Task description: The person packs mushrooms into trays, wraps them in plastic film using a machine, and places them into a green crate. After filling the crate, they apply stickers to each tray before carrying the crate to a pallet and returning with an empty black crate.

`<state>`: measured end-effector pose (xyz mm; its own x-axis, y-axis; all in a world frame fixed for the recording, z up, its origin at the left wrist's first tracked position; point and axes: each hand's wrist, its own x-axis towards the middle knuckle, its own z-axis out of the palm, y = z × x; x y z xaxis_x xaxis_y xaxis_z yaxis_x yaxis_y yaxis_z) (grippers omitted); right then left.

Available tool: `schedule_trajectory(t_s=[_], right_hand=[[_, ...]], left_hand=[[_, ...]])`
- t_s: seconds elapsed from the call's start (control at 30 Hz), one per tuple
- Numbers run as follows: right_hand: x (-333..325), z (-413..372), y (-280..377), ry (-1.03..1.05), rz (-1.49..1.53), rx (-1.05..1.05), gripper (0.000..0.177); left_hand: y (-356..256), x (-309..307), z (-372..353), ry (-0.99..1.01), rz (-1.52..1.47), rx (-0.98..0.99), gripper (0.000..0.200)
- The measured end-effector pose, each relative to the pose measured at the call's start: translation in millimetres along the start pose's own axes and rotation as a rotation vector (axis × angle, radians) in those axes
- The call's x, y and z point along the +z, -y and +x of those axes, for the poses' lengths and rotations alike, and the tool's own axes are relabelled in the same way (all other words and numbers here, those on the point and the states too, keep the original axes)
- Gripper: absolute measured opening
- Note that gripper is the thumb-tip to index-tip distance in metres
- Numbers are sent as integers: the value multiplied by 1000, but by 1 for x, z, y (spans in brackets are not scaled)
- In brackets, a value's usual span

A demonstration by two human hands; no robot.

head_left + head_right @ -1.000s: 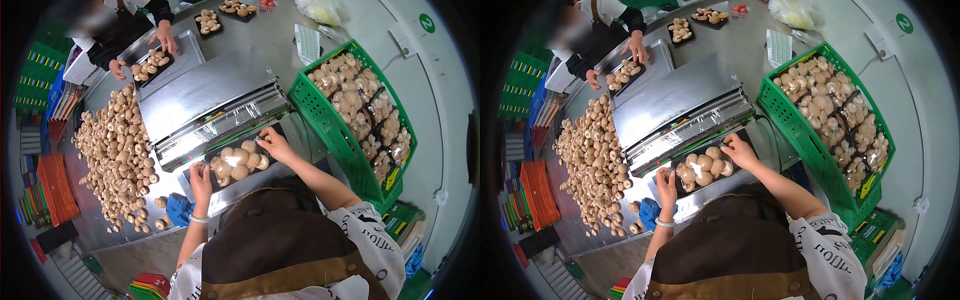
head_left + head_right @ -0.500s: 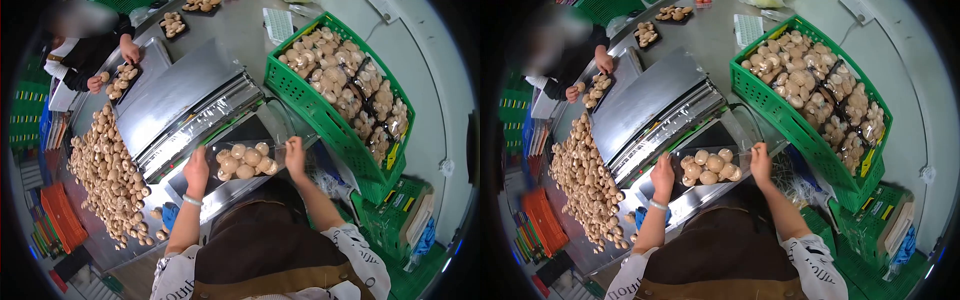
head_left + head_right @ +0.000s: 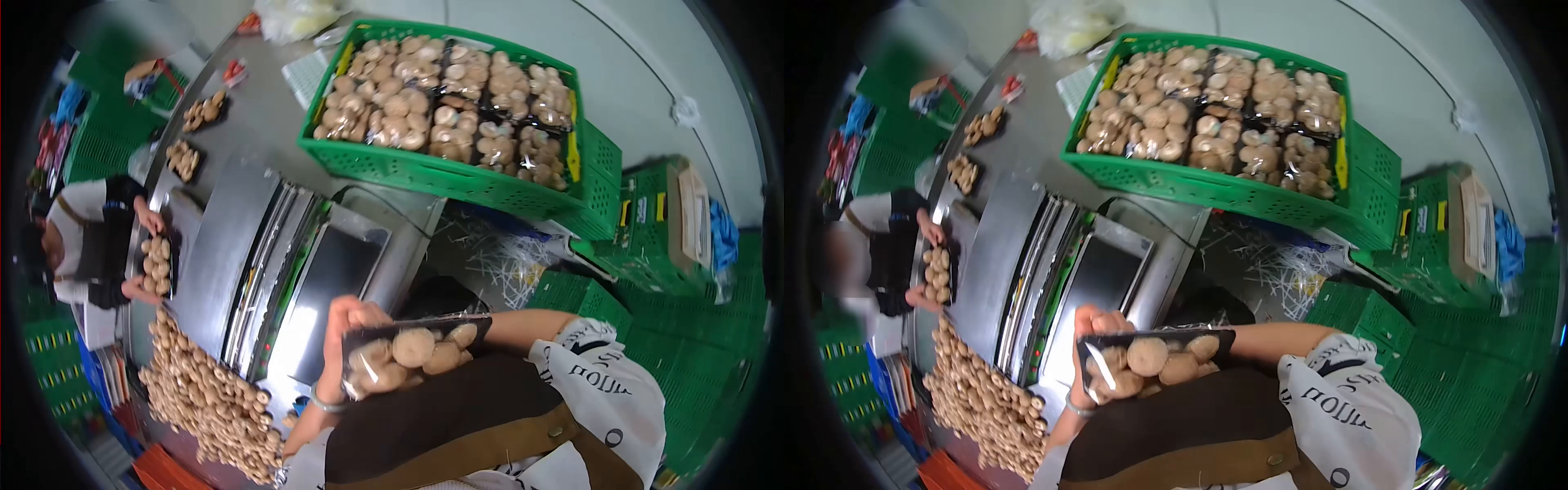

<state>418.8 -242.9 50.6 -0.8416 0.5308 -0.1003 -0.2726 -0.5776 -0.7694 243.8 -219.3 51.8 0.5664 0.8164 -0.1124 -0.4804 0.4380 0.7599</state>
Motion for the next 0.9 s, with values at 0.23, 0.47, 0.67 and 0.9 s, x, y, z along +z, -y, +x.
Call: schedule_trajectory(t_s=[0.23, 0.47, 0.67, 0.9], right_hand=[[-37, -60, 150, -387, -704, -131, 48], [-58, -78, 166, -647, -970, -140, 77], [-167, -131, 190, -1374, -17, -500, 56], [-245, -94, 169, -1488, -64, -427, 55]], left_hand=[[-68, 78, 34, 126, -71, -606, 75], [32, 9, 132, 40, 410, -35, 54], [-24, 54, 313, 243, 1491, 628, 50], [-3, -2, 379, 418, 1943, 548, 50]])
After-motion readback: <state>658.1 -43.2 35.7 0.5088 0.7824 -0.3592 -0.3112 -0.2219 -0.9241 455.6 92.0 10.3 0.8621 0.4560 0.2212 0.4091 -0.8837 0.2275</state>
